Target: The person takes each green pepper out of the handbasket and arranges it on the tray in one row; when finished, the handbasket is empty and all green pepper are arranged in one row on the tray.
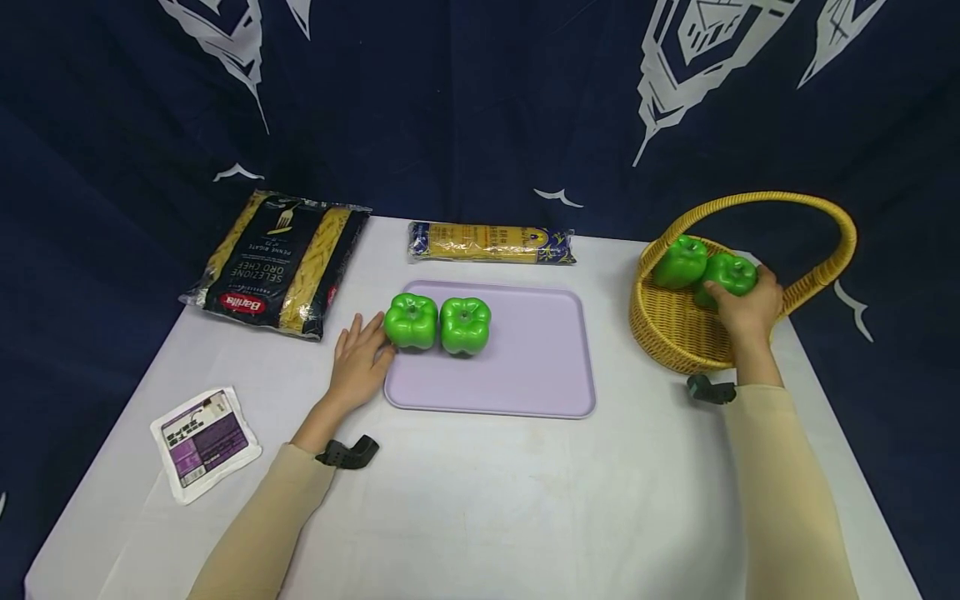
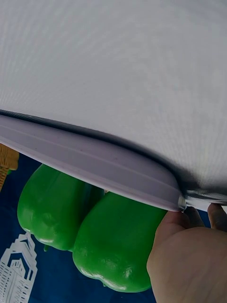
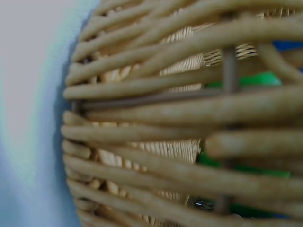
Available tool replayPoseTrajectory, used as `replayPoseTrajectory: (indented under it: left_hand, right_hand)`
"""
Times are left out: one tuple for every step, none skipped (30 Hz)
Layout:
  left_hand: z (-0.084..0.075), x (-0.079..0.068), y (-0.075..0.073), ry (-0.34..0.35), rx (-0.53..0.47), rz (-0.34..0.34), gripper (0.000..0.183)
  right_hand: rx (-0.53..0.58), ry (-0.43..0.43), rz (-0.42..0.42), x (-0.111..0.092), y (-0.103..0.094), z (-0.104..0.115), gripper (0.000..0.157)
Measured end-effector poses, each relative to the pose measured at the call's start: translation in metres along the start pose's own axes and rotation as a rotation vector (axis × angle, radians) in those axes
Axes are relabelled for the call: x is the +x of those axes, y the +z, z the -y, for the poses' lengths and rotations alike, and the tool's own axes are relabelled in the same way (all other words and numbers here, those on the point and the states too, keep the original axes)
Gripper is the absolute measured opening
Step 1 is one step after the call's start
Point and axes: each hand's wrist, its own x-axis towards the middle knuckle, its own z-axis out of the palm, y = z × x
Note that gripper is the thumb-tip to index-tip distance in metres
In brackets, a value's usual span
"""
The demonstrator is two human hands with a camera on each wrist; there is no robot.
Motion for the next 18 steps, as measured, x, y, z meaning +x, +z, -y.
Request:
replayPoseTrajectory:
  left_hand:
    - [0.0,0.0,0.0,0.0,0.0,0.001,0.048]
    - [0.0,0.0,0.0,-0.001,0.0,0.001,0.048]
    - [0.0,0.0,0.0,-0.001,-0.001,0.001,0.047]
    - [-0.001,-0.001,-0.001,-0.001,0.0,0.002,0.047]
    - [-0.001,-0.001,-0.001,-0.001,0.0,0.001,0.047]
    - [-0.001,-0.001,-0.001,-0.001,0.0,0.002,0.047]
    - [-0.001,-0.001,-0.001,-0.001,-0.001,0.002,0.048]
    - [-0.001,-0.001,-0.001,-0.001,-0.001,0.002,0.047]
    - [-0.001,-0.001,-0.001,-0.001,-0.002,0.002,0.047]
    - [-0.001,-0.001,-0.001,-0.001,-0.003,0.002,0.047]
    - [-0.001,-0.001,-0.001,0.0,-0.004,0.002,0.047]
    - [-0.001,-0.001,-0.001,-0.001,-0.006,0.003,0.047]
    - [-0.001,-0.001,-0.001,-0.001,-0.006,0.004,0.047]
    - [-0.001,-0.001,-0.001,-0.001,-0.006,0.004,0.047]
    - [-0.001,-0.001,-0.001,-0.002,-0.005,0.005,0.047]
    - [-0.001,-0.001,-0.001,-0.002,-0.004,0.006,0.047]
    - [-0.001,0.0,-0.002,-0.002,-0.003,0.008,0.047]
    - [-0.001,0.0,-0.002,-0.003,-0.003,0.009,0.047]
  right_hand:
    - [-0.001,0.002,-0.001,-0.001,0.0,0.0,0.085]
    - [-0.001,0.004,-0.002,-0.001,0.001,0.001,0.085]
    - [-0.003,0.009,-0.001,-0.002,0.001,0.001,0.085]
    - [-0.004,0.011,-0.002,-0.003,0.001,0.001,0.085]
    - [-0.002,0.015,-0.003,-0.004,0.001,0.001,0.085]
    - [0.0,0.017,-0.005,-0.006,0.001,0.002,0.085]
    - [0.002,0.019,-0.007,-0.007,0.001,0.002,0.085]
    - [0.006,0.021,-0.009,-0.009,0.001,0.002,0.084]
    - [0.01,0.02,-0.014,-0.011,0.001,0.003,0.084]
    - [0.017,0.017,-0.021,-0.013,0.0,0.003,0.084]
    - [0.024,0.013,-0.028,-0.016,0.0,0.002,0.083]
    - [0.027,0.01,-0.034,-0.018,-0.001,0.002,0.083]
    - [0.031,0.007,-0.039,-0.021,-0.002,0.002,0.083]
    - [0.034,0.003,-0.045,-0.024,-0.003,0.001,0.083]
    - [0.037,0.001,-0.051,-0.026,-0.005,0.001,0.083]
    - [0.042,0.001,-0.055,-0.029,-0.006,0.001,0.083]
    - [0.048,0.007,-0.056,-0.032,-0.008,0.001,0.083]
    - [0.05,0.011,-0.059,-0.035,-0.01,0.002,0.084]
